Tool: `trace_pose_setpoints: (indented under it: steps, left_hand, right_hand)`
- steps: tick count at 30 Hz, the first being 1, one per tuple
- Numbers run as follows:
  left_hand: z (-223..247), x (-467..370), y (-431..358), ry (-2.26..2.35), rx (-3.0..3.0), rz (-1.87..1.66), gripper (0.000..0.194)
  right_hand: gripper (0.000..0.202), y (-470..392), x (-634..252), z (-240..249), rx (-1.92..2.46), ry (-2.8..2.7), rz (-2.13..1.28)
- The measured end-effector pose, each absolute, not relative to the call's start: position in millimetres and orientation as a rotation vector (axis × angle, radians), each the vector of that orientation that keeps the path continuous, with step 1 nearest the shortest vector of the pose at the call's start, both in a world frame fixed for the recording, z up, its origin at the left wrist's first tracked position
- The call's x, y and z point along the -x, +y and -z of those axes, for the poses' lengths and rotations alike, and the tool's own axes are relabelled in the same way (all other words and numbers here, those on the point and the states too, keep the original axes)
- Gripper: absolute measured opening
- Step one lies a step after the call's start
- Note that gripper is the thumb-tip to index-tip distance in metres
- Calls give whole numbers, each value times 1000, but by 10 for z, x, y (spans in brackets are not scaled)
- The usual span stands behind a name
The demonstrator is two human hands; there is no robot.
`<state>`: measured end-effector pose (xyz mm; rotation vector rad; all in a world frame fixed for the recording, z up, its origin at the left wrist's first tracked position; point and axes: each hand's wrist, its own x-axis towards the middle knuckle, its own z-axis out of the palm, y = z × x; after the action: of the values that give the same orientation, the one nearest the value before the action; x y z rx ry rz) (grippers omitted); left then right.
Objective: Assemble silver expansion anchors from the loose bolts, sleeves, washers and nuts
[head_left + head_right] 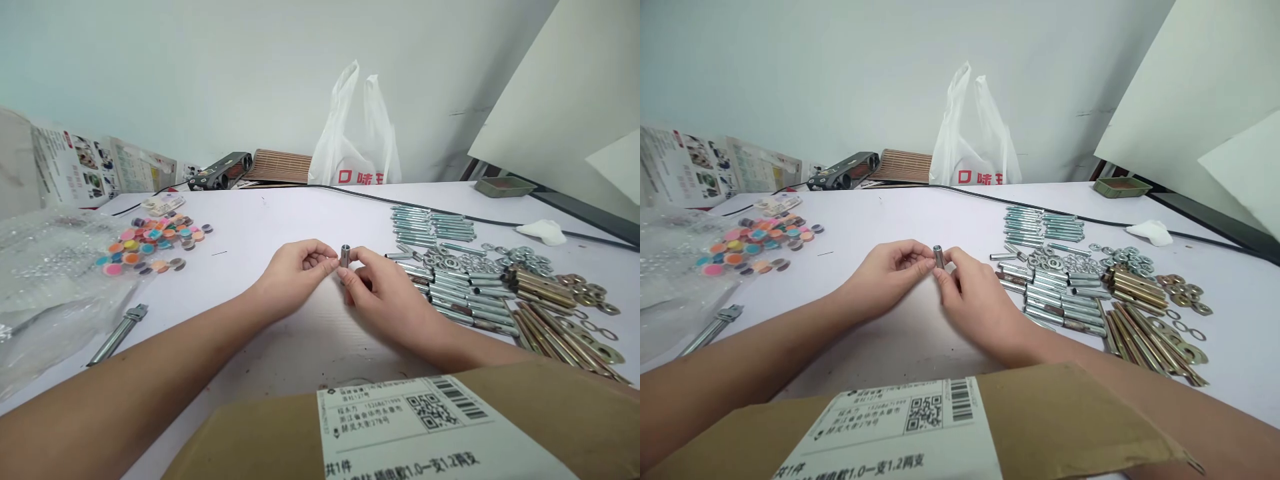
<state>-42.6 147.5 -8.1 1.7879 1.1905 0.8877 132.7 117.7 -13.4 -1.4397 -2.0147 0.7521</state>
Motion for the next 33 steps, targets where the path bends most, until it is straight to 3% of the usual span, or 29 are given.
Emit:
trace_pose_setpoints:
  steps: [7,18,23,33]
  left_hand:
    - [28,389,1494,1114,-1709,-1186,25]
    - [17,396,1436,1027,-1852,-1229,16]
    - [-33,428,1429,1059,-2263,-1276,7]
    - [-26,559,1490,697,-3013,-1304,16]
  right_hand:
    - [28,1197,-1296,119,1464,-2100,-672]
    - [27,1203,-1277,151,1423,-2216,-565]
    - [27,1196,-1262,140,1418,-2239,-572]
    - [27,1204,-1266,160,1410,-2241,-563]
